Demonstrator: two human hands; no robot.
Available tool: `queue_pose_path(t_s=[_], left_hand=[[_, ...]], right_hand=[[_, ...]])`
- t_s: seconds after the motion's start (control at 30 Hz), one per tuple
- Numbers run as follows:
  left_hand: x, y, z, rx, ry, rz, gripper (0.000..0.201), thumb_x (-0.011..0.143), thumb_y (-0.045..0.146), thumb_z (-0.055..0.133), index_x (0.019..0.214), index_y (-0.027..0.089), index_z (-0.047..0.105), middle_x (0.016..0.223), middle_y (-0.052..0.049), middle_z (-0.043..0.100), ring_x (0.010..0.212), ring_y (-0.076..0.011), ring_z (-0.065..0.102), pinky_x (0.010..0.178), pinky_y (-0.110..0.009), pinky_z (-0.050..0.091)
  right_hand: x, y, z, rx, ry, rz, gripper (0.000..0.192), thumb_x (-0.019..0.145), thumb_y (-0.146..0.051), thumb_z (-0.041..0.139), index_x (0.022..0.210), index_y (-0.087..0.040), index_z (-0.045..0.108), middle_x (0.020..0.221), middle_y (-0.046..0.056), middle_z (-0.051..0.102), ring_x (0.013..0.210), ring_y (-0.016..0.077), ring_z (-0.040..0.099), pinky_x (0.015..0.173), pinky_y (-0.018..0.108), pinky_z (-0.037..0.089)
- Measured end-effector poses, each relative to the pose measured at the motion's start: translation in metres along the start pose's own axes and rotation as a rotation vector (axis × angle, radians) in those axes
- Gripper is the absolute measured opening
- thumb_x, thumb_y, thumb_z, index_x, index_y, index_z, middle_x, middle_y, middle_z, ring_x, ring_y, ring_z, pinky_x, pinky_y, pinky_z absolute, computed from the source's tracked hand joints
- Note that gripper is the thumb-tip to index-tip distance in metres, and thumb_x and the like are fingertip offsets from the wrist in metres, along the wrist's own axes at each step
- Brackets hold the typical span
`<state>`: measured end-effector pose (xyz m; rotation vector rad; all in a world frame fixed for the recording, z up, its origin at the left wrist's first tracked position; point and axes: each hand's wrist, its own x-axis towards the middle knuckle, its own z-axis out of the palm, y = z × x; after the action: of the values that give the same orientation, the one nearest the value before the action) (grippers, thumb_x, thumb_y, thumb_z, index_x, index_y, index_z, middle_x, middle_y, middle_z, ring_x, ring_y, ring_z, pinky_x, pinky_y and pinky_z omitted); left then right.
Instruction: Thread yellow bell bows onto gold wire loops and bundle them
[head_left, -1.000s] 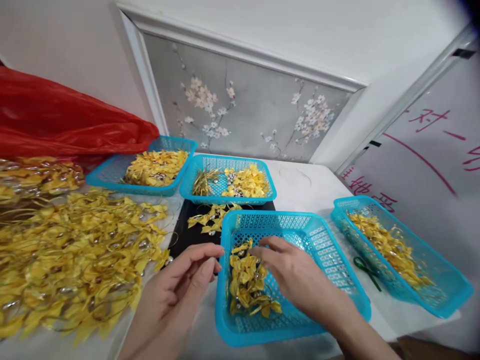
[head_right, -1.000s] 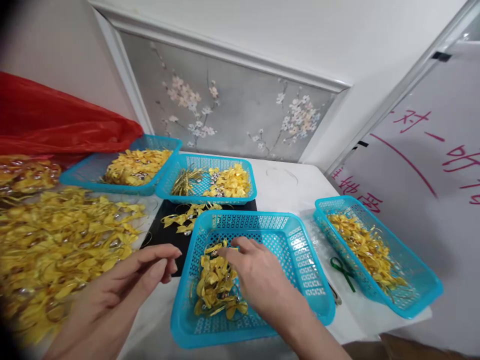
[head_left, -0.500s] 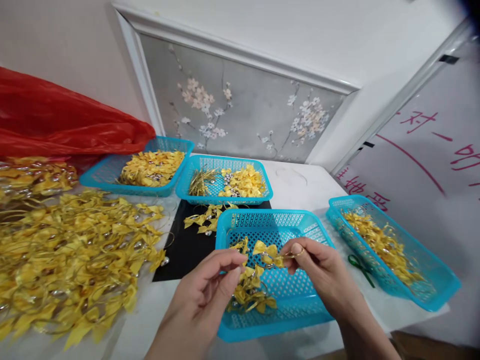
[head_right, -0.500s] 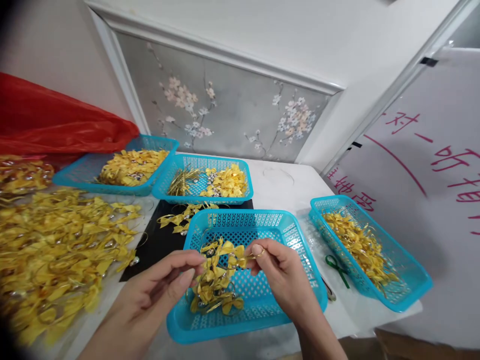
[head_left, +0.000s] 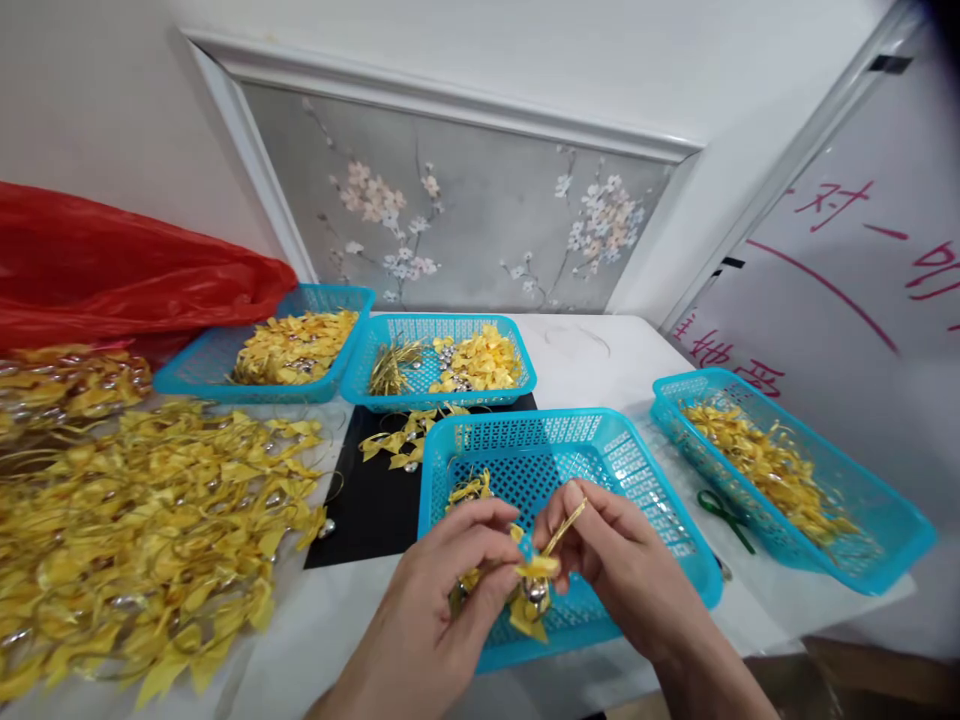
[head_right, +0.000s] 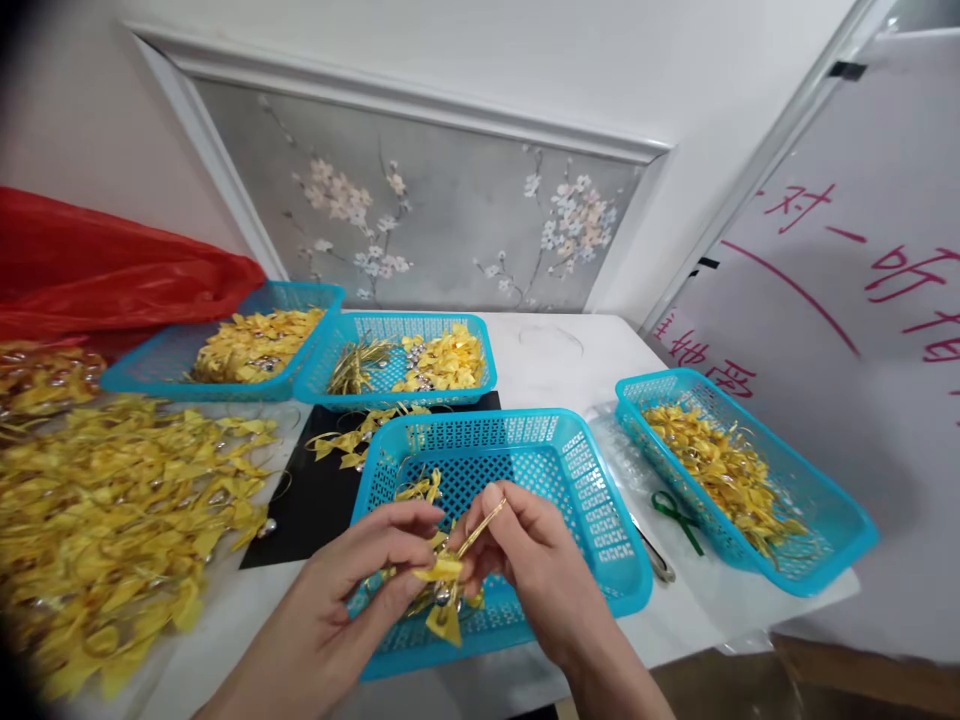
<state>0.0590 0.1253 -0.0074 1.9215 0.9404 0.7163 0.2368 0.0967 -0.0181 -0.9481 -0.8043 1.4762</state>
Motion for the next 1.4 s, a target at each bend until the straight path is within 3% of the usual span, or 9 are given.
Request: queue_pose_path(t_s=[0.2, 0.3, 0.43, 0.73, 0.87, 0.97, 1.1, 1.3, 1.4], left_hand=[[0.005, 0.009, 0.004, -0.465, -0.073, -0.228, 0.008, 0.089, 0.030, 0.056, 0.096, 0.028, 0.058, 0.094, 0.001, 0.067, 0.089, -0.0157, 0.065, 0.077, -0.026, 0.052], [0.008, 0.010, 0.007, -0.463, 0.024, -0.303, 0.012, 0.084, 0.029, 0.062, 0.096, 0.028, 0.059, 0.093, 0.002, 0.065, 0.087, -0.0154, 0.065, 0.075, -0.024, 0.052], [0.009, 0.009, 0.010, -0.392, 0.150, -0.331, 0.014, 0.081, 0.032, 0.066, 0.093, 0.026, 0.062, 0.087, 0.001, 0.066, 0.079, -0.0153, 0.064, 0.069, -0.023, 0.052], [0.003, 0.017, 0.007, -0.543, 0.137, -0.375, 0.017, 0.079, 0.034, 0.070, 0.095, 0.027, 0.069, 0.085, 0.001, 0.069, 0.076, -0.0144, 0.062, 0.066, -0.021, 0.052], [0.003, 0.019, 0.008, -0.608, 0.090, -0.398, 0.013, 0.079, 0.032, 0.071, 0.091, 0.026, 0.068, 0.082, 0.003, 0.065, 0.075, -0.0128, 0.060, 0.068, -0.020, 0.050], [0.003, 0.018, 0.011, -0.643, 0.018, -0.363, 0.011, 0.080, 0.031, 0.071, 0.086, 0.024, 0.066, 0.079, 0.003, 0.062, 0.075, -0.0121, 0.057, 0.068, -0.020, 0.048], [0.001, 0.018, 0.012, -0.724, -0.018, -0.411, 0.015, 0.077, 0.032, 0.073, 0.084, 0.021, 0.066, 0.077, 0.002, 0.062, 0.074, -0.0128, 0.057, 0.070, -0.024, 0.050], [0.000, 0.022, 0.009, -0.850, 0.021, -0.517, 0.015, 0.071, 0.026, 0.079, 0.080, 0.019, 0.070, 0.067, 0.004, 0.063, 0.060, -0.0088, 0.060, 0.061, -0.019, 0.050], [-0.001, 0.022, 0.008, -0.903, 0.106, -0.555, 0.018, 0.069, 0.025, 0.082, 0.082, 0.021, 0.071, 0.068, 0.004, 0.065, 0.059, -0.0081, 0.061, 0.059, -0.018, 0.050]], right_hand=[[0.005, 0.006, 0.001, 0.321, 0.062, 0.099, 0.019, 0.085, -0.030, 0.068, 0.074, -0.015, 0.063, 0.071, 0.000, 0.066, 0.052, 0.0062, 0.061, 0.048, 0.014, 0.051], [0.002, 0.010, 0.001, 0.341, 0.052, 0.125, 0.013, 0.081, -0.027, 0.072, 0.085, -0.016, 0.066, 0.075, 0.001, 0.067, 0.060, 0.0080, 0.064, 0.056, 0.016, 0.053], [-0.006, 0.008, -0.003, 0.083, 0.010, 0.024, 0.011, 0.084, -0.028, 0.068, 0.091, -0.019, 0.068, 0.079, 0.000, 0.066, 0.073, 0.0104, 0.062, 0.065, 0.019, 0.052], [-0.013, 0.003, -0.009, -0.455, -0.016, -0.185, 0.026, 0.090, -0.032, 0.060, 0.116, -0.029, 0.059, 0.111, 0.004, 0.064, 0.099, 0.0191, 0.060, 0.085, 0.035, 0.048], [-0.011, 0.001, -0.007, -0.541, 0.008, -0.317, 0.012, 0.089, -0.029, 0.062, 0.101, -0.028, 0.064, 0.122, 0.004, 0.057, 0.120, 0.0207, 0.048, 0.099, 0.036, 0.038], [-0.007, -0.003, -0.003, -0.486, -0.063, -0.254, 0.013, 0.092, -0.030, 0.057, 0.082, -0.022, 0.062, 0.097, 0.003, 0.062, 0.094, 0.0168, 0.057, 0.081, 0.030, 0.045], [-0.001, -0.004, 0.005, -0.459, -0.090, -0.160, 0.018, 0.092, -0.031, 0.054, 0.078, -0.019, 0.057, 0.073, -0.002, 0.054, 0.066, 0.0120, 0.049, 0.059, 0.024, 0.039], [-0.002, -0.003, 0.013, -0.365, -0.033, -0.092, 0.017, 0.090, -0.036, 0.055, 0.092, -0.020, 0.059, 0.067, -0.004, 0.051, 0.059, 0.0114, 0.045, 0.052, 0.024, 0.037], [-0.004, -0.003, 0.012, -0.334, 0.018, -0.179, 0.015, 0.092, -0.034, 0.053, 0.100, -0.024, 0.060, 0.087, 0.002, 0.061, 0.077, 0.0151, 0.057, 0.066, 0.027, 0.046]])
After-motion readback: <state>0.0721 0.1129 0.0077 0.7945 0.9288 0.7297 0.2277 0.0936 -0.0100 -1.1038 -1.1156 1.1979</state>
